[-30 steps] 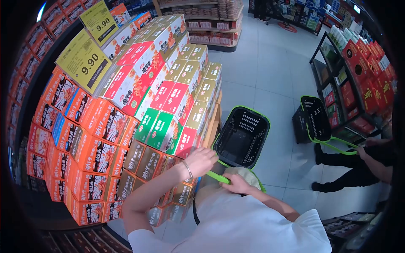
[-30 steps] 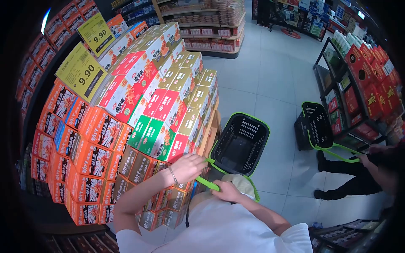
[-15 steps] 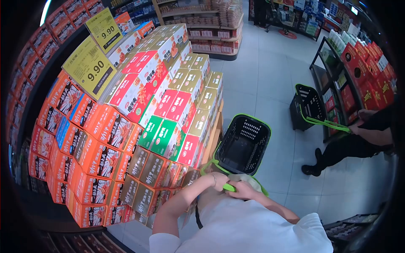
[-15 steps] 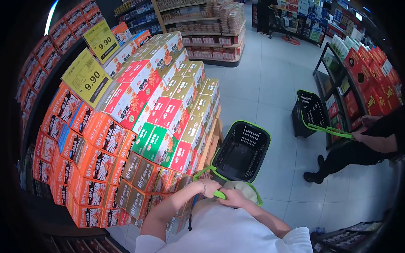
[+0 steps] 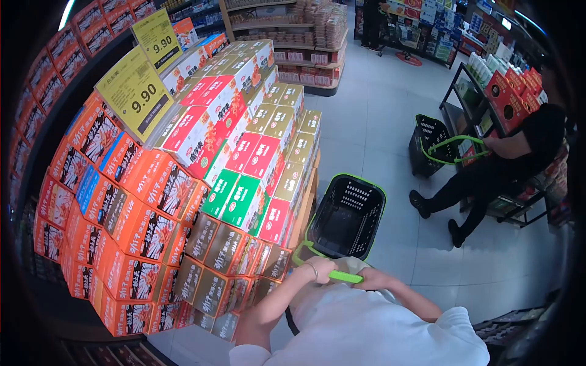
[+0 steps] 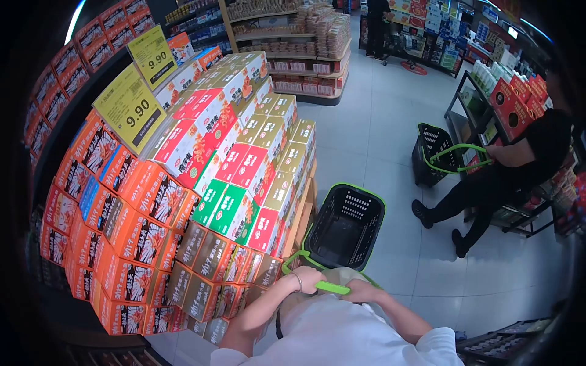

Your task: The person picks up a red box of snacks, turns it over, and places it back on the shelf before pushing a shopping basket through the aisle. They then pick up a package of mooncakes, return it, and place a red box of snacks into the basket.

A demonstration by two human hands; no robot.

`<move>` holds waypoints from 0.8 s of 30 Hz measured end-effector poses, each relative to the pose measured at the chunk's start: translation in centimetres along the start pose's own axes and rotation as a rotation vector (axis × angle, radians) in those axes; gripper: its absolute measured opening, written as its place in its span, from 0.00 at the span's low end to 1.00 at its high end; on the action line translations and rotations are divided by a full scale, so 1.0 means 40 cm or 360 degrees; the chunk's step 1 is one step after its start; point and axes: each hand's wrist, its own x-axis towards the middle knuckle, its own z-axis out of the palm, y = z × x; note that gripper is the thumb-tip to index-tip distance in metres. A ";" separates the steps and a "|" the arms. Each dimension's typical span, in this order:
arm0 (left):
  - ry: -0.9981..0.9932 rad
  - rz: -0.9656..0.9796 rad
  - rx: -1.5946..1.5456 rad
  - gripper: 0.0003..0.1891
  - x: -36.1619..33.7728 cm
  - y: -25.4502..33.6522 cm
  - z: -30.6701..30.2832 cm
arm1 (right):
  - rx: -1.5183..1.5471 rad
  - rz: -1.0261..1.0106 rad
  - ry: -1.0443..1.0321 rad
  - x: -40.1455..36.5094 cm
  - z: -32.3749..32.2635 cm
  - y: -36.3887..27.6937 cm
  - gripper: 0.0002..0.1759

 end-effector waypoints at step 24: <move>0.0506 -0.0017 0.0244 0.21 -0.027 -0.006 0.066 | -0.0718 0.0080 0.0676 0.018 0.070 0.011 0.16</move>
